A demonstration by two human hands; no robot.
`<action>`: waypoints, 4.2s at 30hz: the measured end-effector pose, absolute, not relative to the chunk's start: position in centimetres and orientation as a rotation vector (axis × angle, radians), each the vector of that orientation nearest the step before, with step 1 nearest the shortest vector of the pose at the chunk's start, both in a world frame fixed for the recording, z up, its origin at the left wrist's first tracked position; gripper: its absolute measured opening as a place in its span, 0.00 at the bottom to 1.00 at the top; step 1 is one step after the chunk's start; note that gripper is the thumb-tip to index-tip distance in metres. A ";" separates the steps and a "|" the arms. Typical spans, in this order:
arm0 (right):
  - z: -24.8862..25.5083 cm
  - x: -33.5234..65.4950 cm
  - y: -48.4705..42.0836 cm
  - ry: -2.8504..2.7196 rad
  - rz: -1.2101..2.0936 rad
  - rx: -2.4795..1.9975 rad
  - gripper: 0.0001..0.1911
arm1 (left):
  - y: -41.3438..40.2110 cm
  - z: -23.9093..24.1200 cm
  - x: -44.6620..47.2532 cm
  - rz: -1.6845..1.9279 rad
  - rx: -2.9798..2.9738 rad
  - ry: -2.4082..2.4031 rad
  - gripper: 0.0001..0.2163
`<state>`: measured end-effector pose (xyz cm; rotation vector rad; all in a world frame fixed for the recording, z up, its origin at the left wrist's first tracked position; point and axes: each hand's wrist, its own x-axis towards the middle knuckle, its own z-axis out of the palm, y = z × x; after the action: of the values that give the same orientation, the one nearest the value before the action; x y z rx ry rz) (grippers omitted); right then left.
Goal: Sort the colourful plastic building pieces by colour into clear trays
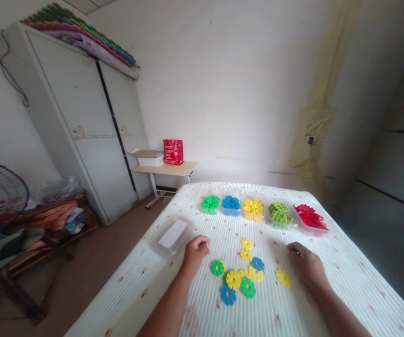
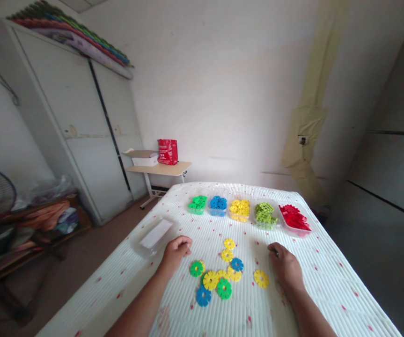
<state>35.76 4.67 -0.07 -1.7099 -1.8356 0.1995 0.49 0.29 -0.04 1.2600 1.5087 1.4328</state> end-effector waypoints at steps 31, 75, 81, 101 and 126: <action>0.6 35.5 4.7 -1.876 0.193 -1.805 0.15 | -2.7 1.3 4.0 1.034 1.989 1.562 0.22; 0.4 35.5 4.6 -1.880 0.199 -1.737 0.12 | 0.7 4.0 3.4 0.978 1.878 1.792 0.06; 0.5 35.3 4.5 -1.857 0.205 -1.749 0.12 | 7.5 9.5 5.2 0.975 1.858 1.950 0.15; 1.7 32.4 4.4 -1.941 0.304 -1.694 0.14 | -0.3 0.6 3.0 1.181 1.823 1.851 0.12; 3.0 25.6 4.5 -2.292 0.739 -1.481 0.13 | 0.0 0.0 2.8 1.306 1.773 1.736 0.12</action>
<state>25.57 4.50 2.98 -1.4809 -2.2919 0.7390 2.82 -0.01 -0.03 1.7726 1.7364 1.3062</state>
